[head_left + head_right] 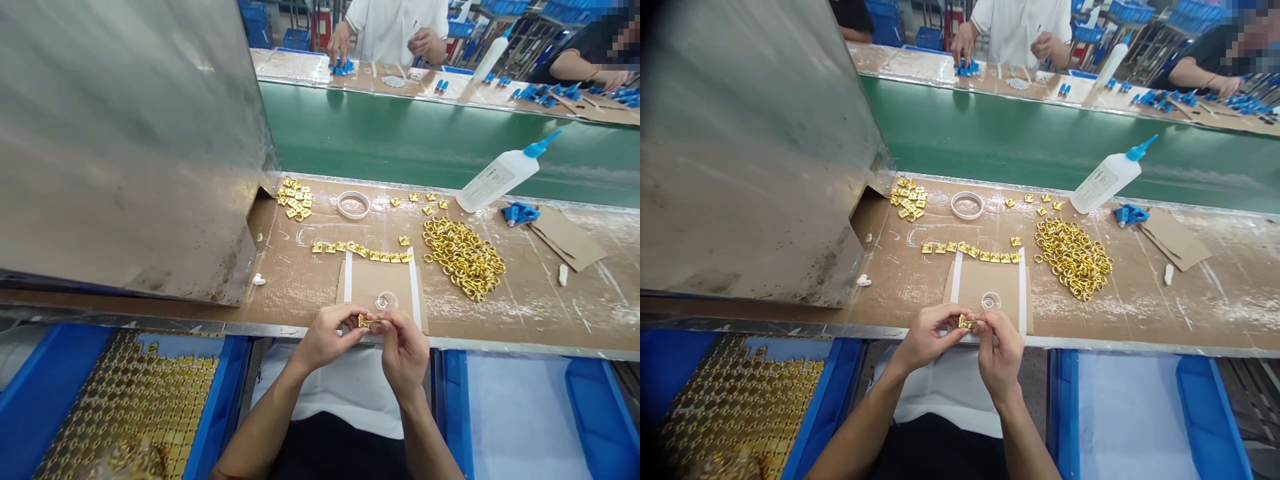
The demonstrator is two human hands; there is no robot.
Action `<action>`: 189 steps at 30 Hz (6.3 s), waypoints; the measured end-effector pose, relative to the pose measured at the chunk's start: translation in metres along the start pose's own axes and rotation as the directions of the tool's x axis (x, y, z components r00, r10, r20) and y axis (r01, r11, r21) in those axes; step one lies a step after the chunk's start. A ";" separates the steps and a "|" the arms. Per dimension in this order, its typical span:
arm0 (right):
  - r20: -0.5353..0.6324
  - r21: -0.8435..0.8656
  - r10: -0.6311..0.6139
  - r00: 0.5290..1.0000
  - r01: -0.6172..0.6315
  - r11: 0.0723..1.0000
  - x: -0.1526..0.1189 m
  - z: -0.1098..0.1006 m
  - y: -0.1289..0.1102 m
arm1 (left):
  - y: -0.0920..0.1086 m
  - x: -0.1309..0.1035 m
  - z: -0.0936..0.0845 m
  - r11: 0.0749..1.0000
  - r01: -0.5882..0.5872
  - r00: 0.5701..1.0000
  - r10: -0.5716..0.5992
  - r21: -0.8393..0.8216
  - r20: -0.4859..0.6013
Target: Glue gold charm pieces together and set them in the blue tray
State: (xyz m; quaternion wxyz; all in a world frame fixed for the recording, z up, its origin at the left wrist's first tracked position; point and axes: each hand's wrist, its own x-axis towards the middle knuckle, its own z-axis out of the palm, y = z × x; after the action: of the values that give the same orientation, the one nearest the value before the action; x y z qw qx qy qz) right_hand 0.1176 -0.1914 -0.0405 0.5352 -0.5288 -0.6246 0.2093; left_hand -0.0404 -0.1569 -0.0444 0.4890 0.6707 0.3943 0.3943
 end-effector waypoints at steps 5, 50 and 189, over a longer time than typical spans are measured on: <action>0.001 -0.014 -0.053 0.999 0.053 0.999 0.003 -0.001 -0.002 | -0.001 0.000 0.000 1.000 -0.005 1.000 0.005 -0.006 -0.003; -0.145 -0.245 -0.129 0.981 0.091 0.965 0.020 -0.009 0.034 | -0.005 -0.010 -0.001 0.989 0.106 0.991 -0.114 -0.102 -0.076; -0.080 0.293 0.330 0.941 -0.294 0.910 -0.003 0.014 -0.013 | -0.003 -0.007 -0.001 0.991 0.095 0.994 -0.099 -0.099 -0.037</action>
State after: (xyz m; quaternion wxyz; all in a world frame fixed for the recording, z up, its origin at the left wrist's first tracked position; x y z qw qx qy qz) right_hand 0.0995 -0.1945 -0.0359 0.6021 -0.5544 -0.4609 0.3431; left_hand -0.0445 -0.1625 -0.0484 0.5312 0.6177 0.4172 0.4028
